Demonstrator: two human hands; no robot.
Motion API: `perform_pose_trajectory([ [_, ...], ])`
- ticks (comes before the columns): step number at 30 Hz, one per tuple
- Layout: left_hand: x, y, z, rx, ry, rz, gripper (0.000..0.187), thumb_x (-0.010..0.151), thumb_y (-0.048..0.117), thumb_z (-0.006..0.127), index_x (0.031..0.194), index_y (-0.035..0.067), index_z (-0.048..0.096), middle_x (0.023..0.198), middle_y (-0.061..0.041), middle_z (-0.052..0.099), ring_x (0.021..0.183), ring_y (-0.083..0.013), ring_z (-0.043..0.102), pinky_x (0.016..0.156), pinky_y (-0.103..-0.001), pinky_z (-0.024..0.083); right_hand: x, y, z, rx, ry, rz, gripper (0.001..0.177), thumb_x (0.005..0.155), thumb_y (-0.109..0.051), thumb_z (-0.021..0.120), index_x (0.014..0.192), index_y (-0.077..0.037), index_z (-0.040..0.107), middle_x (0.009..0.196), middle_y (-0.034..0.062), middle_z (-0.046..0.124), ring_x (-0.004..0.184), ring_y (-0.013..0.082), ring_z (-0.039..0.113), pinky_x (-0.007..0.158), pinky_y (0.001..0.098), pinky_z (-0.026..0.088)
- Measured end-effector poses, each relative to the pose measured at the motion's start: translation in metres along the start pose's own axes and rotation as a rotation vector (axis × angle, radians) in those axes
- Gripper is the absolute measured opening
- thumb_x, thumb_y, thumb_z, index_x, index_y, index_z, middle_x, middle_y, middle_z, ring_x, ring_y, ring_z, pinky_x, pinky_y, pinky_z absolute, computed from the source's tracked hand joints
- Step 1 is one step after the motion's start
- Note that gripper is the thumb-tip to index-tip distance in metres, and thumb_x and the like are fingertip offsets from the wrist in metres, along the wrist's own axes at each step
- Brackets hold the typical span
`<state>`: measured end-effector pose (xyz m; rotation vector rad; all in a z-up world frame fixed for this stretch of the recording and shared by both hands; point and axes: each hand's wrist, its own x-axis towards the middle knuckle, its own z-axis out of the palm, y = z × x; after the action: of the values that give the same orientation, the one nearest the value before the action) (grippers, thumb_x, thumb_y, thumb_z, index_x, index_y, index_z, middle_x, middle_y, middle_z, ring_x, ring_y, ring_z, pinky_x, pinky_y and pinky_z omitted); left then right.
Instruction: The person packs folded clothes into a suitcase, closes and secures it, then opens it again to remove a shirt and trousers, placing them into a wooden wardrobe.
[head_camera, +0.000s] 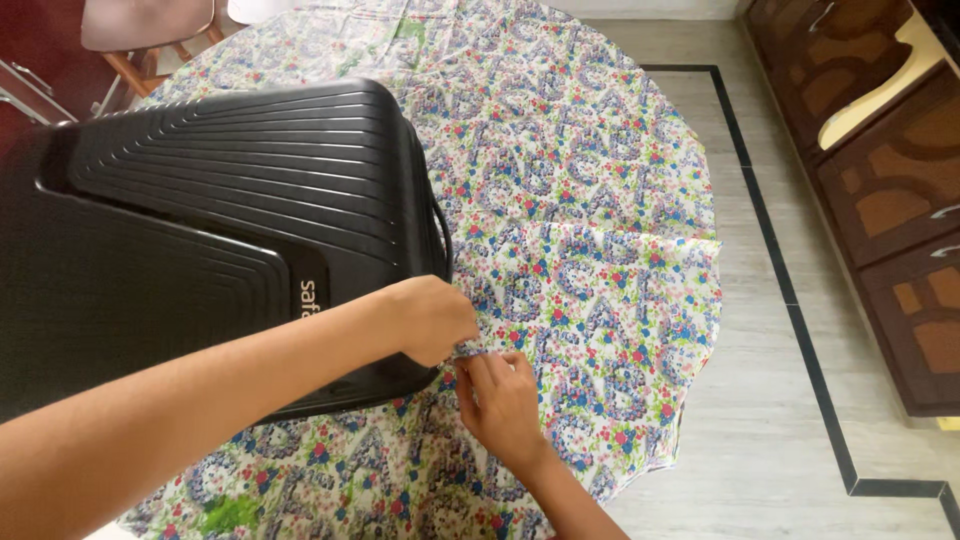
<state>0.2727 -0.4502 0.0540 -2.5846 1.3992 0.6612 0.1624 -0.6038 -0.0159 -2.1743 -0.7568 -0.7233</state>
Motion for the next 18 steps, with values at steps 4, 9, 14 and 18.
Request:
perform_pose_trajectory([
  [4,-0.012,0.000,-0.014,-0.058,-0.060,-0.031,0.016,0.071,0.015,0.065,0.084,0.009,0.073,0.091,-0.014,0.073,0.090,-0.0361,0.071,0.076,-0.047,0.057,0.010,0.020,0.007,0.040,-0.020,0.093,0.012,0.088,-0.003,0.071,0.098,-0.006,0.065,0.082,0.0063,0.063,0.075,0.0252,0.062,0.076,0.0419,0.044],
  [9,-0.043,0.005,-0.025,-0.175,0.018,-0.107,0.013,0.074,0.020,0.066,0.071,0.008,0.068,0.077,-0.015,0.069,0.079,-0.0380,0.068,0.072,-0.048,0.055,0.035,0.047,0.020,0.013,-0.021,0.091,0.010,0.091,-0.008,0.068,0.100,-0.007,0.063,0.089,0.0056,0.066,0.085,0.0256,0.064,0.083,0.0437,0.042],
  [14,-0.055,0.011,-0.029,-0.252,0.289,0.051,0.011,0.069,0.017,0.067,0.065,0.007,0.068,0.071,-0.014,0.068,0.074,-0.0372,0.065,0.075,-0.048,0.052,0.074,0.074,0.042,-0.023,-0.031,0.110,0.010,0.093,-0.012,0.068,0.103,-0.010,0.067,0.092,0.0054,0.070,0.087,0.0231,0.067,0.083,0.0429,0.040],
  [18,-0.048,0.001,-0.032,-0.352,0.187,-0.016,0.020,0.079,0.026,0.069,0.072,0.008,0.071,0.074,-0.010,0.072,0.076,-0.0338,0.066,0.090,-0.045,0.051,0.106,0.100,0.058,-0.024,-0.075,0.146,0.012,0.094,-0.013,0.067,0.105,-0.010,0.070,0.093,0.0052,0.073,0.088,0.0218,0.068,0.087,0.0442,0.039],
])
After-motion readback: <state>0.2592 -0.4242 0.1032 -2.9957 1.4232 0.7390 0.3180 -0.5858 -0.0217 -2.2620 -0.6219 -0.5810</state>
